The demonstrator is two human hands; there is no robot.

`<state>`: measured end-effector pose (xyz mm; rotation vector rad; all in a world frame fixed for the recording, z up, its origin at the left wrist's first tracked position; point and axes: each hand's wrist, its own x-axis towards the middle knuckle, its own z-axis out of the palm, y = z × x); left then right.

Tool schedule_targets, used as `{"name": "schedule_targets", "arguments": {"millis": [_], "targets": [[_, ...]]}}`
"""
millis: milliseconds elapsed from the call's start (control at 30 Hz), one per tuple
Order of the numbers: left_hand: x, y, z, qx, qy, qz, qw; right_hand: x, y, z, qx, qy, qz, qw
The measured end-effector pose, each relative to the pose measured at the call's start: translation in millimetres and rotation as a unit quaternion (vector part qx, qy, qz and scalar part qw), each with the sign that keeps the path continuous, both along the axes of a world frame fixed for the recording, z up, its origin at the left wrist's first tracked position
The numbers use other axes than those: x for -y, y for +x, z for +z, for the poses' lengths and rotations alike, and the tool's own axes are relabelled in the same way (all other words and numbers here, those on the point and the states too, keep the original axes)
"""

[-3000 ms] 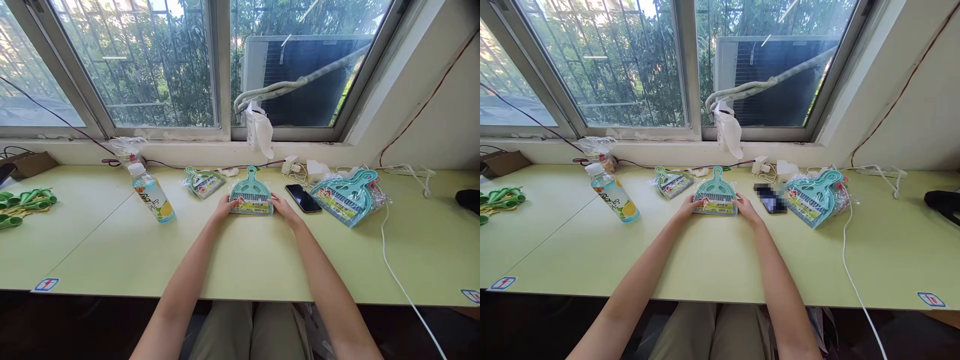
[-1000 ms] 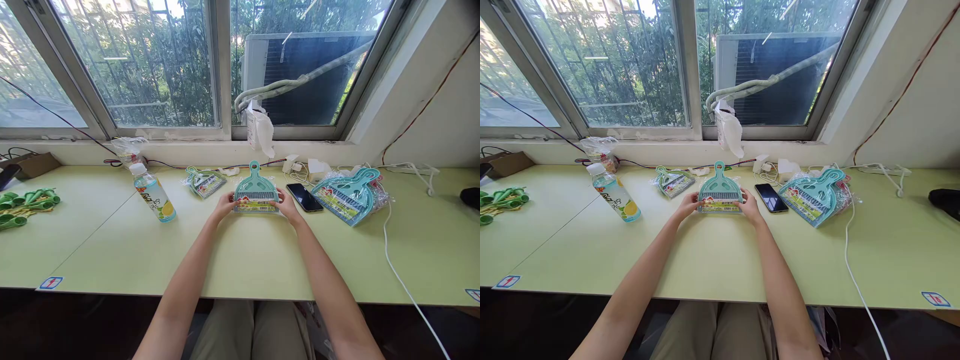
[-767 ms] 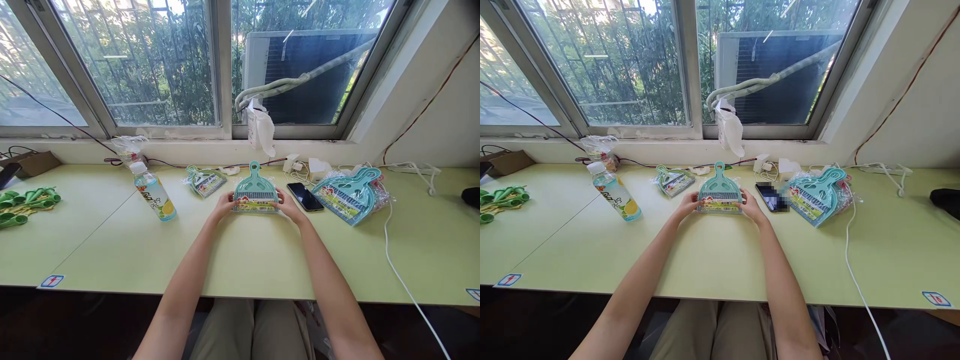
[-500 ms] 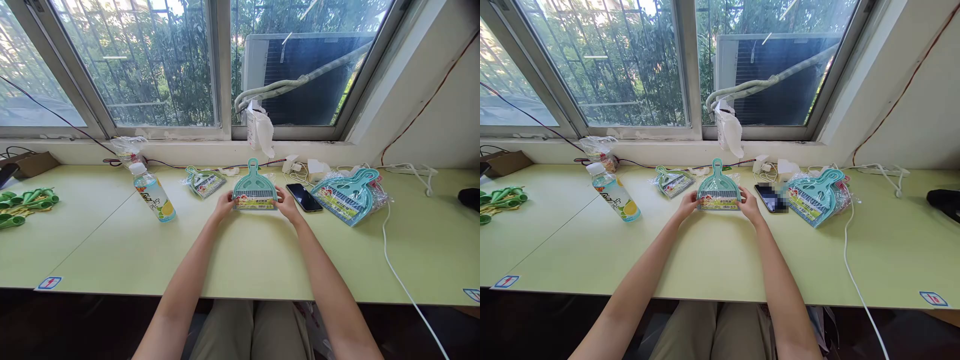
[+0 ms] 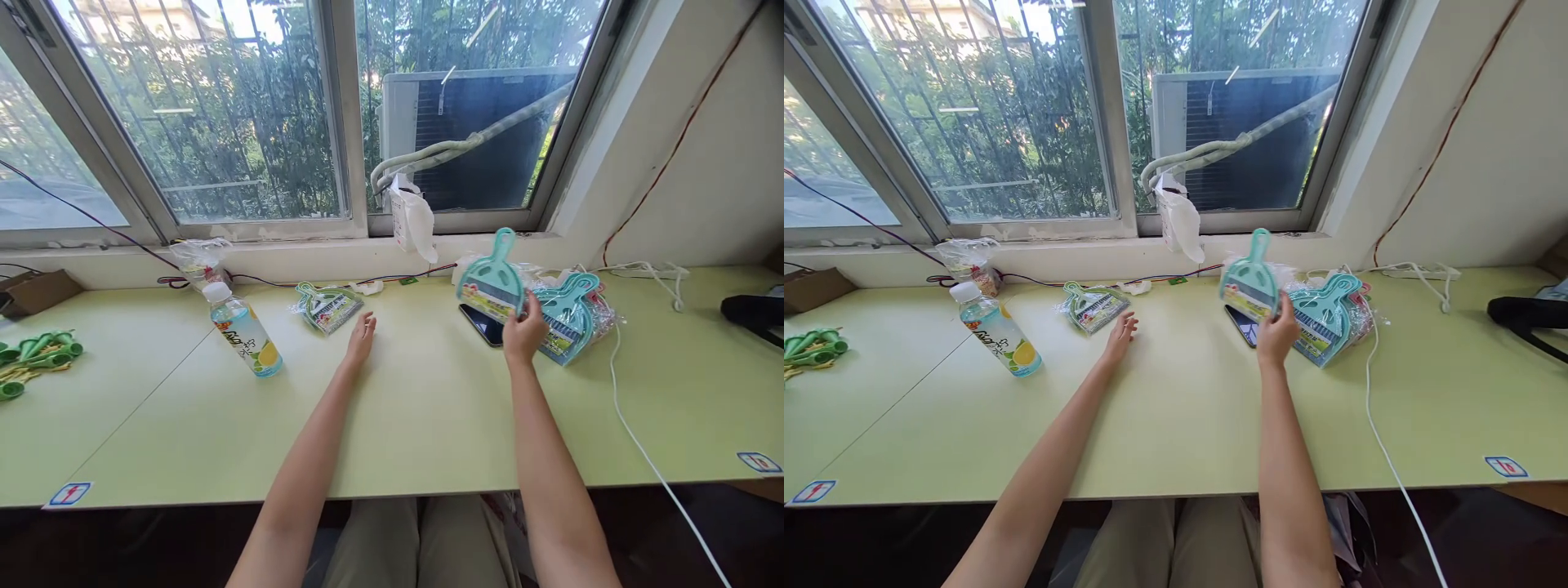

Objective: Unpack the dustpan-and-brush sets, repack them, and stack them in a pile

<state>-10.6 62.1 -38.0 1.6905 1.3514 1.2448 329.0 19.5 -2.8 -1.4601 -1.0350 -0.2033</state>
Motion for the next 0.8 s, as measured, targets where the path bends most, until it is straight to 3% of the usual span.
{"name": "schedule_targets", "arguments": {"millis": [100,233,533,800], "targets": [[-4.2,1.1,-4.6,-0.028,0.006,-0.005,1.0,18.5,33.7,-5.9,0.0,-0.009,-0.115,0.993],[-6.1,3.2,-7.5,-0.051,0.021,-0.016,0.998,32.3,61.7,-19.4,-0.011,-0.042,-0.171,0.984],[1.2,3.6,-1.6,-0.082,0.026,-0.036,0.996,32.7,57.3,-29.7,-0.001,-0.078,-0.175,0.981],[1.7,3.8,-1.6,-0.091,0.023,-0.043,0.995,31.1,60.2,-42.1,-0.024,-0.057,-0.198,0.978]]}}
